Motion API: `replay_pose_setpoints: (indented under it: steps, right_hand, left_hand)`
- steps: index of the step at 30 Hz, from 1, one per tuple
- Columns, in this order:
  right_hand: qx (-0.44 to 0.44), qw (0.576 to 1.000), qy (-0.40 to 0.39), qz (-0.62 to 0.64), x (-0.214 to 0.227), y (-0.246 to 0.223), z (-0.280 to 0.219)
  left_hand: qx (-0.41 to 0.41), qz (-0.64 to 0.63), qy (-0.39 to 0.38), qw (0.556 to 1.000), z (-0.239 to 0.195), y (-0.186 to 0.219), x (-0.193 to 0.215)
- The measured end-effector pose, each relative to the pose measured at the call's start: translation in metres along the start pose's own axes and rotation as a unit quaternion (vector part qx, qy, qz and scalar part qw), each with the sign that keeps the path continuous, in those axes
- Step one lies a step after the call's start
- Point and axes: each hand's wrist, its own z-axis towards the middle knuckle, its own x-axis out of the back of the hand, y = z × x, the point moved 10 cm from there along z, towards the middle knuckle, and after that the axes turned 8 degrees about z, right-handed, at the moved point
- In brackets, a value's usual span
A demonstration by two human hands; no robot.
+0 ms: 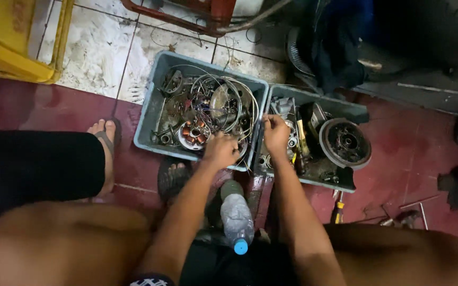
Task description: Cleaning and inspecting motorcycle engine parts using a cloth and a brush
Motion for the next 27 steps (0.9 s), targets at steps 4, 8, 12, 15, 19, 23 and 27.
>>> replay_pose_setpoints:
  steps: [4, 8, 12, 15, 19, 23, 27]
  right_hand:
    - [-0.038, 0.998, 0.046, 0.021, 0.023, 0.003, -0.014]
    - [-0.020, 0.994, 0.105, 0.020, 0.039, 0.046, -0.014]
    - [-0.069, 0.992, 0.108, -0.006, 0.039, 0.068, -0.019]
    - [-0.090, 0.991, 0.099, -0.012, 0.033, 0.067, -0.029]
    - [-0.101, 0.993, 0.064, 0.013, 0.024, 0.036, -0.045]
    - [-0.071, 0.997, 0.022, 0.005, 0.003, 0.002, -0.056]
    - [-0.061, 0.997, -0.004, -0.036, -0.024, 0.026, -0.048]
  left_hand:
    - [0.073, 0.053, -0.202, 0.975, -0.012, 0.003, -0.040]
    - [0.101, 0.102, -0.219, 0.965, -0.013, 0.007, -0.045]
    - [0.081, 0.099, -0.186, 0.974, -0.014, 0.015, -0.053]
    - [0.058, 0.183, -0.186, 0.964, -0.018, 0.009, -0.082]
    - [0.026, 0.177, -0.143, 0.973, -0.024, 0.003, -0.093]
    - [0.031, 0.140, -0.211, 0.967, -0.023, -0.010, -0.070]
    - [0.014, 0.137, -0.266, 0.954, -0.016, -0.012, -0.022]
